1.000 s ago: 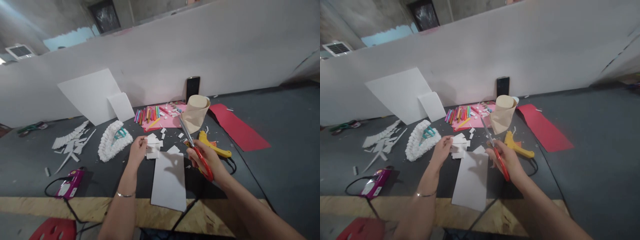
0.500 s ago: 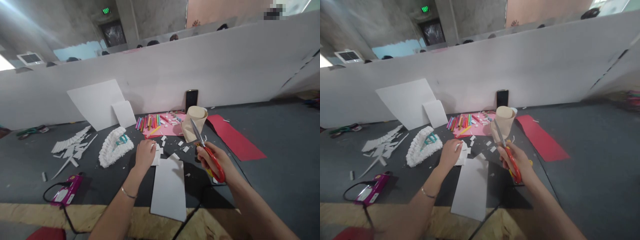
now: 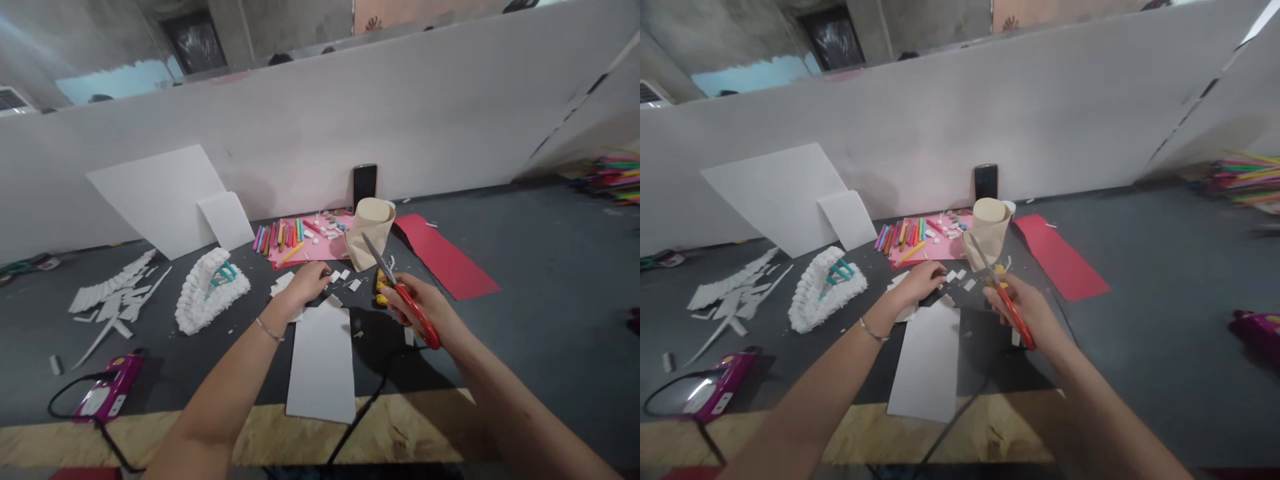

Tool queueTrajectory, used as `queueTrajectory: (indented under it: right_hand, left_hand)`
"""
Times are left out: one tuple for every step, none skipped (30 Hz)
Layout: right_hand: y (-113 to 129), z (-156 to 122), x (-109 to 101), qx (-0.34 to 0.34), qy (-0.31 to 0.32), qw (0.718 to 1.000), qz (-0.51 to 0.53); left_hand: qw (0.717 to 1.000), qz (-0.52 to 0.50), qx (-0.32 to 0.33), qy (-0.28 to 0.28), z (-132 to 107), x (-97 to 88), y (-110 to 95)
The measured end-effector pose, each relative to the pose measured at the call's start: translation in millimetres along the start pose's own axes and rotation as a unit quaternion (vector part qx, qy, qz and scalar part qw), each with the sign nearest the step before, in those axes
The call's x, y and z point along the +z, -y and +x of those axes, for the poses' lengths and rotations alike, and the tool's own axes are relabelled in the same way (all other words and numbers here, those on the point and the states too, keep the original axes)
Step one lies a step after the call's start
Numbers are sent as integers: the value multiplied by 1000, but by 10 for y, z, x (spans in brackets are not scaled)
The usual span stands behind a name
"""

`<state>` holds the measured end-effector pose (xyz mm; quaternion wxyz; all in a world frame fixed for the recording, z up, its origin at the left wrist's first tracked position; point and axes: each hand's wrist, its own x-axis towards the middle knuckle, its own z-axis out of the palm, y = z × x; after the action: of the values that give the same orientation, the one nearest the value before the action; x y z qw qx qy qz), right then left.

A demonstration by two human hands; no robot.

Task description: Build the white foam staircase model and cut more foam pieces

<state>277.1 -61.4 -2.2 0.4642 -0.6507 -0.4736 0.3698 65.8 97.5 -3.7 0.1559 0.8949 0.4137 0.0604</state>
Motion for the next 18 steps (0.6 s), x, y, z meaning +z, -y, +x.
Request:
queueTrajectory:
  right_hand:
    - [-9, 3, -13, 10, 11, 1000, 7]
    - [-18, 5, -22, 18, 21, 1000, 12]
    - [-28, 5, -29, 22, 30, 999, 13]
    - [-39, 5, -31, 22, 34, 999, 8]
    - [-49, 6, -29, 22, 35, 999, -1]
    - [-59, 6, -24, 23, 35, 999, -11]
    - [-70, 8, -17, 25, 35, 999, -20]
    - [-83, 10, -8, 25, 34, 999, -25]
    - [-99, 13, 1, 25, 34, 999, -28]
    - [-119, 16, 9, 24, 33, 999, -30]
    - [-142, 19, 16, 21, 34, 999, -31]
    - [-167, 22, 20, 19, 35, 999, -30]
    - [-191, 24, 23, 18, 35, 999, -26]
    - [-211, 25, 25, 18, 34, 999, -21]
    - [-223, 23, 25, 18, 33, 999, -13]
    - [-227, 19, 25, 18, 31, 999, -3]
    - [-222, 11, 24, 17, 29, 999, 7]
    - [-208, 2, 24, 17, 27, 999, 15]
  left_hand:
    - [1000, -6, 9, 6, -18, -36, 18]
    - [1000, -8, 15, 12, -44, -78, 51]
    - [1000, -8, 19, 20, -77, -124, 96]
    - [999, -5, 22, 34, -116, -168, 148]
    - [999, 3, 23, 49, -158, -207, 201]
    - [997, 16, 24, 65, -202, -238, 249]
    - [996, 31, 24, 80, -243, -261, 289]
    - [994, 49, 24, 92, -279, -276, 318]
    - [992, 66, 23, 102, -309, -285, 336]
    - [991, 82, 22, 108, -332, -289, 343]
    - [989, 94, 21, 110, -348, -292, 340]
    - [988, 104, 18, 111, -358, -294, 329]
    - [987, 113, 15, 110, -363, -298, 311]
    - [987, 120, 12, 108, -362, -302, 288]
    - [987, 124, 9, 104, -357, -307, 260]
    - [987, 127, 7, 100, -347, -311, 228]
    - [987, 127, 4, 94, -332, -313, 194]
    - [988, 125, 2, 86, -310, -311, 159]
